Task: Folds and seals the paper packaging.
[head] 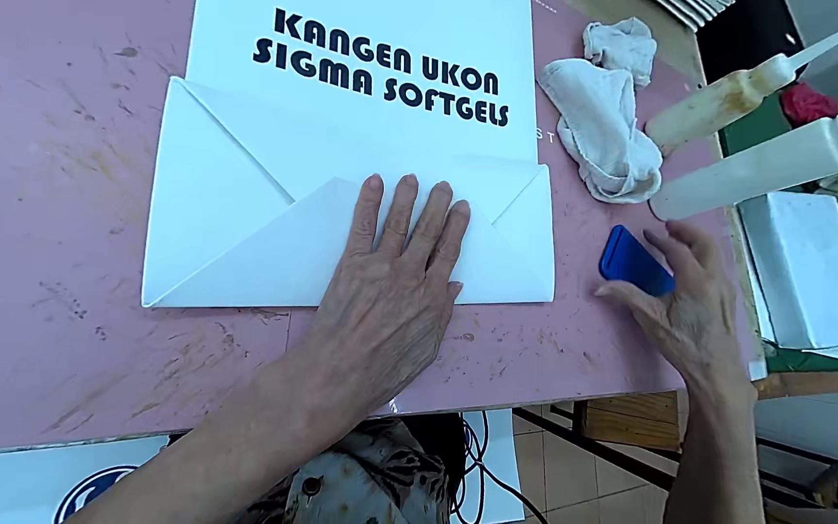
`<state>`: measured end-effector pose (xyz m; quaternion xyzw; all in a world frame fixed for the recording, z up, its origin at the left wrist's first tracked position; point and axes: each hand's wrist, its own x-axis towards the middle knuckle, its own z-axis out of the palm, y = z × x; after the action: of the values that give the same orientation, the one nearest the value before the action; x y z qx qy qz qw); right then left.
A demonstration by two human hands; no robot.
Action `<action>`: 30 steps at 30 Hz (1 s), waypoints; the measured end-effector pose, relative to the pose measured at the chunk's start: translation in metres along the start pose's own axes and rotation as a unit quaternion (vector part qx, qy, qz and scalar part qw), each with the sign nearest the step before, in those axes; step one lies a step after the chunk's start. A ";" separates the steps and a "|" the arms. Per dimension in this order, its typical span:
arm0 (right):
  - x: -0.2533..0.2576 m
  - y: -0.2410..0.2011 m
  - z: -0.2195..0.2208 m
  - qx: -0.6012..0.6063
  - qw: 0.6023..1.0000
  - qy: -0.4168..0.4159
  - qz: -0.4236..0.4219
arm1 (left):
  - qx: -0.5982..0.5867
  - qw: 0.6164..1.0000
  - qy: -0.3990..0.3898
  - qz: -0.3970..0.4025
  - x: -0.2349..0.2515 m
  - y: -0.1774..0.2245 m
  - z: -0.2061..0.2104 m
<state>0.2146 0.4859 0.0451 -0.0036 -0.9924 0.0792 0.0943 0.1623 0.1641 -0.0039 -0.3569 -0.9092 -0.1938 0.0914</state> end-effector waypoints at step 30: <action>-0.032 -0.077 0.018 0.090 0.955 0.099 -0.266 | -0.019 1.000 0.010 0.007 -0.003 -0.010 -0.005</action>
<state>0.2429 0.4063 0.0342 0.2609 -0.9321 0.1391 0.2093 0.1578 0.1536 -0.0035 -0.3631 -0.9018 -0.2140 0.0955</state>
